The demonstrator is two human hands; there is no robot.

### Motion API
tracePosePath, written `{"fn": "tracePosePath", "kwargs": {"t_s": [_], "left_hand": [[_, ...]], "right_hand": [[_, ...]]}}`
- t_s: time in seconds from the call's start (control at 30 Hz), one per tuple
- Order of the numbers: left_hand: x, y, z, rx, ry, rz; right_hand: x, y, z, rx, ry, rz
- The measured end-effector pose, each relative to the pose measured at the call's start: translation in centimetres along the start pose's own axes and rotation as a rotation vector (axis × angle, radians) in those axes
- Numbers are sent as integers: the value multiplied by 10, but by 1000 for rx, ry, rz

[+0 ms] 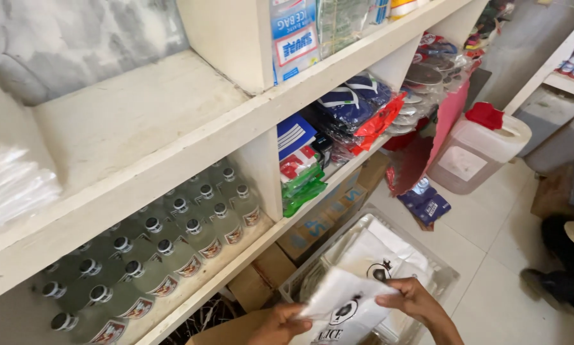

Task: The person repeatedly picks up stacks of white plastic bags from a crate on the floor and places them onto a shelf. The person arranges the bags neatly on the shelf next to rows of glass bottles.

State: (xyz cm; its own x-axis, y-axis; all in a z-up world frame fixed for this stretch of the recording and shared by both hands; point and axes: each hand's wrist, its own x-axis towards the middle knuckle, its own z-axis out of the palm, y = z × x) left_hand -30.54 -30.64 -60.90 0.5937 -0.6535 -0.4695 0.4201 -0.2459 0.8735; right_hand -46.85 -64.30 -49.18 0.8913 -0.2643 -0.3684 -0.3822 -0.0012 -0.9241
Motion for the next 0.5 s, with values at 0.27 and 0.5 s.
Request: {"fn": "tracePosePath", "kwargs": {"t_s": [0.27, 0.5], "left_hand": [[-52, 103, -19, -88, -139, 88], [-110, 163, -30, -633, 8, 59]], "right_hand": [[23, -64, 55, 266, -75, -266], [18, -90, 118, 419, -166, -144]]}}
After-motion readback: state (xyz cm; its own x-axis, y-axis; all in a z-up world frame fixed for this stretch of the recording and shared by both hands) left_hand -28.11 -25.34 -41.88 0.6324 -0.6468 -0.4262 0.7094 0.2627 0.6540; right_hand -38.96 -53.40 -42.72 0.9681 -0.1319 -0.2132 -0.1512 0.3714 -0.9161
